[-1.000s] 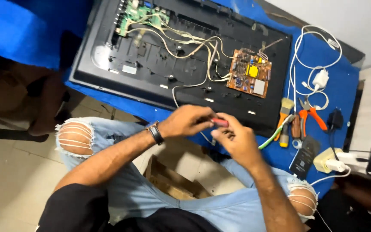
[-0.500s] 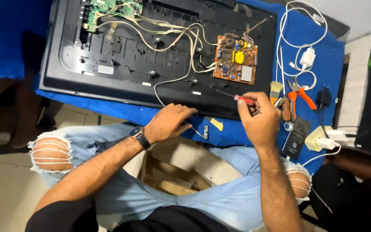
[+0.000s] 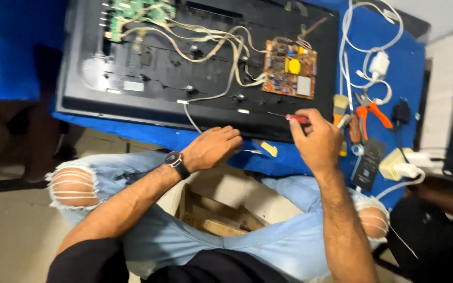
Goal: Repairing a television by inspecting internal components and cleaning the panel
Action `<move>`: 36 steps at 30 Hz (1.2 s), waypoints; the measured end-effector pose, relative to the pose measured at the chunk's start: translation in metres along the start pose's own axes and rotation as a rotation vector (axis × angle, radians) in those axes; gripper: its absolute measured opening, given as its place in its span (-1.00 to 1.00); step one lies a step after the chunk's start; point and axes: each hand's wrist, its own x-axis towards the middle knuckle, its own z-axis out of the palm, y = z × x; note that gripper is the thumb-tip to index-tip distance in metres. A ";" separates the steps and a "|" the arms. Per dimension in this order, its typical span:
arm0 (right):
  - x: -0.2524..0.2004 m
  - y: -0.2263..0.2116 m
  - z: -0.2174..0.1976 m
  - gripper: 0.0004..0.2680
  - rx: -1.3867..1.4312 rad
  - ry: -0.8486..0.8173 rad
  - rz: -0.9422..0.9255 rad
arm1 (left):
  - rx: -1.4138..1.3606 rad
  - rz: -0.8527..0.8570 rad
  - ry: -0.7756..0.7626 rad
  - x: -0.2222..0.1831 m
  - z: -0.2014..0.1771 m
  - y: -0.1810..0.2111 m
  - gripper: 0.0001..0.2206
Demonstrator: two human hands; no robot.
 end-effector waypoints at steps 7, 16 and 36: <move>-0.003 0.005 0.002 -0.87 0.048 -0.029 -0.045 | -1.235 -0.335 0.438 0.004 -0.030 -0.024 -0.83; -0.002 0.005 0.008 -0.85 0.022 -0.030 -0.041 | -1.647 -0.479 0.837 -0.014 -0.050 -0.056 -0.70; 0.000 0.002 0.003 -0.85 0.057 -0.036 0.012 | -1.604 -0.548 0.866 -0.016 -0.059 -0.051 -0.78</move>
